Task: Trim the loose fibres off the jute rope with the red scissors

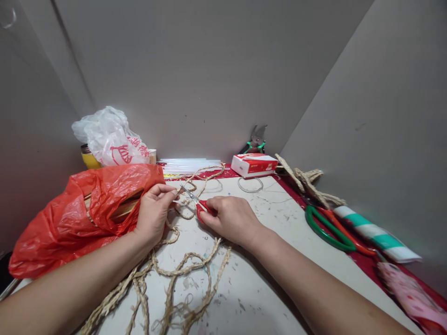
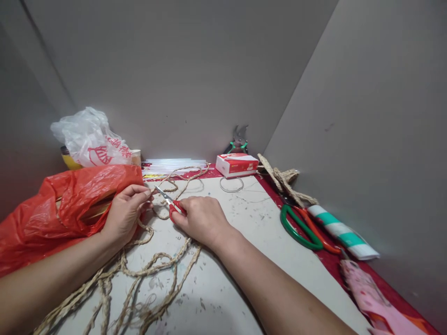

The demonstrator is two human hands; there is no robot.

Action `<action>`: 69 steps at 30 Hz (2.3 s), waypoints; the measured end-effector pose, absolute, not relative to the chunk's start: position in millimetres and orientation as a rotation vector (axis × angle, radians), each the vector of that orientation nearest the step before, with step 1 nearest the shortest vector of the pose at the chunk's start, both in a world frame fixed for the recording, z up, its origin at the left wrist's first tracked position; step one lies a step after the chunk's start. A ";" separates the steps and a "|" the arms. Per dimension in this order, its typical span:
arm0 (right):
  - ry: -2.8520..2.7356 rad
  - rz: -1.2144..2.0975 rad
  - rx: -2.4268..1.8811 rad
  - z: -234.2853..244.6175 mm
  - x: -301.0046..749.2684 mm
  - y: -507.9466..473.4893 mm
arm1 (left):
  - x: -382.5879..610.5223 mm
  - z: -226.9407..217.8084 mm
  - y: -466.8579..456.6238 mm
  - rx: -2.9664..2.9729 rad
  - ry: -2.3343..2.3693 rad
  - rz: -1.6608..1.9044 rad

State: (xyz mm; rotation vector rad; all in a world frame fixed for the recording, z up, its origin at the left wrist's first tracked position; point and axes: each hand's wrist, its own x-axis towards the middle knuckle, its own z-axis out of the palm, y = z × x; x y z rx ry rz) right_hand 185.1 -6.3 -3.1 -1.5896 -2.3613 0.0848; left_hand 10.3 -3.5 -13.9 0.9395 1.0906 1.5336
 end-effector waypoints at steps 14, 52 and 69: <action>-2.292 0.224 -1.547 -9.9 189.0 -4.6 | 11.2 -13.3 -3.0 0.814 1.101 1.472; -2.502 -0.324 -1.625 -5.3 185.1 -9.4 | 11.2 -24.6 -1.2 0.794 1.016 1.428; -2.545 -0.179 -1.681 -5.4 183.9 -7.5 | 11.6 -22.9 -0.8 0.766 1.089 1.413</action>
